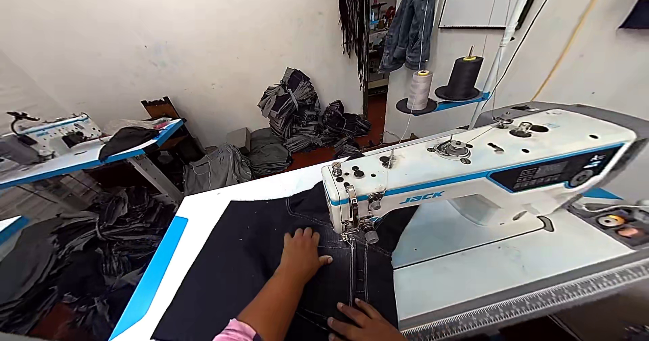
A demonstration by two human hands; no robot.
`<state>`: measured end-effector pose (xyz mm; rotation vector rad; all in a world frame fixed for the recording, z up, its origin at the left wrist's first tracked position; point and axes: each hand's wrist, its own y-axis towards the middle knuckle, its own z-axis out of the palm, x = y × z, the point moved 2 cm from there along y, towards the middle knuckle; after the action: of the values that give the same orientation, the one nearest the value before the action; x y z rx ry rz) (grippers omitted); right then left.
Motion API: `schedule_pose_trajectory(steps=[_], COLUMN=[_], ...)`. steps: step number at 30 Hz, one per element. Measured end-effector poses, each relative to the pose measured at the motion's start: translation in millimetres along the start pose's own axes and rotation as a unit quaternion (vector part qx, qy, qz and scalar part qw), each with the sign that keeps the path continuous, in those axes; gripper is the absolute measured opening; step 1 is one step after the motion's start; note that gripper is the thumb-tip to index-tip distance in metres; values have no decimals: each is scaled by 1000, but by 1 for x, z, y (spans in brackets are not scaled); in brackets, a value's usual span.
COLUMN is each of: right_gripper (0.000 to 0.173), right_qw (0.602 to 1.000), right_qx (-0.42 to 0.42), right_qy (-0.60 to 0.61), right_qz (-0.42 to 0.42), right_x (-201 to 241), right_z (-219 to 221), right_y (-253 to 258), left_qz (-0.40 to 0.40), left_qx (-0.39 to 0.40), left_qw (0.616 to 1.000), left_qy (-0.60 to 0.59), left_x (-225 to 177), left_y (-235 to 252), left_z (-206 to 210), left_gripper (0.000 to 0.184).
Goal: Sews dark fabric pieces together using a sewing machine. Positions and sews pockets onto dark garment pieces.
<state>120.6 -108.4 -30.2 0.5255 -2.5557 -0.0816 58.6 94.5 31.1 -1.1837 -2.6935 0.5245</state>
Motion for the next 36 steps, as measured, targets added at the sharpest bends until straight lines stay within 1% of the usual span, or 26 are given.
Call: schedule_pose_trajectory(steps=[1,2,3,4,5,7,8,9,10,11,12,13,15,16,17,18,19,21,23,25,27,29,31,34,36], right_gripper=[33,25,21,20,19,18,18,21,26,30,30,30,38,45,57,65,69,71,70,70,65,59,59,59,58], right_qw=[999,998,995,993,992,987,984,978,965,947,933,932,943,944,947,953,962,979,985,981,971,962,963,958,956], right_qx=[-22,-60,-90,-106,-114,-131,-121,-81,-26,26,50,35,-19,-2,27,33,31,48,83,108,108,93,75,106,111], right_qy=[-21,-30,-37,-42,-45,-72,-83,-79,-75,-74,-78,-70,-6,9,-6,-37,-54,-59,-49,-36,-18,-21,-50,-61,-64], right_qz=[-12,-23,-27,-21,-7,50,105,178,250,311,346,353,333,329,320,298,265,191,145,156,213,256,252,258,264], right_x=[-1,-5,-12,-22,-35,-74,-94,-107,-112,-108,-97,-81,-50,-43,-44,-51,-62,-87,-105,-107,-95,-84,-83,-84,-83], right_z=[2,0,-3,-10,-18,-44,-63,-84,-103,-117,-125,-122,-90,-68,-48,-36,-34,-49,-65,-72,-75,-66,-53,-54,-53], right_y=[-3,-7,-11,-17,-25,-46,-55,-60,-59,-52,-38,-21,12,22,25,22,15,-3,-18,-19,-8,2,2,3,5], left_qz=[54,86,80,49,6,-64,-73,-60,-32,7,52,96,173,183,172,151,128,85,55,43,45,42,36,37,36], left_qx=[-23,-37,-45,-49,-41,-10,5,9,7,-8,-39,-70,-140,-144,-132,-113,-96,-71,-63,-70,-77,-65,-56,-56,-48], left_qw=[998,996,995,996,996,996,997,998,999,1000,998,993,974,969,968,971,973,976,978,978,979,980,981,981,982], left_qy=[2,-8,-35,-61,-77,-56,-25,1,17,22,16,-1,-49,-88,-124,-149,-166,-186,-192,-190,-185,-181,-182,-181,-178], left_x=[19,35,44,43,34,1,-17,-33,-45,-51,-50,-42,-14,-4,0,-2,-7,-28,-50,-57,-56,-54,-52,-51,-49], left_y=[7,11,10,4,-7,-36,-48,-57,-63,-61,-53,-40,-12,-3,0,-1,-5,-18,-27,-28,-27,-24,-21,-19,-18], left_z=[12,26,39,47,51,48,43,40,37,34,30,29,42,50,56,58,58,58,62,63,62,61,60,60,59], left_gripper=[69,70,70,70,71,79,83,83,78,69,60,54,51,51,55,60,65,73,80,84,86,85,84,84,85])
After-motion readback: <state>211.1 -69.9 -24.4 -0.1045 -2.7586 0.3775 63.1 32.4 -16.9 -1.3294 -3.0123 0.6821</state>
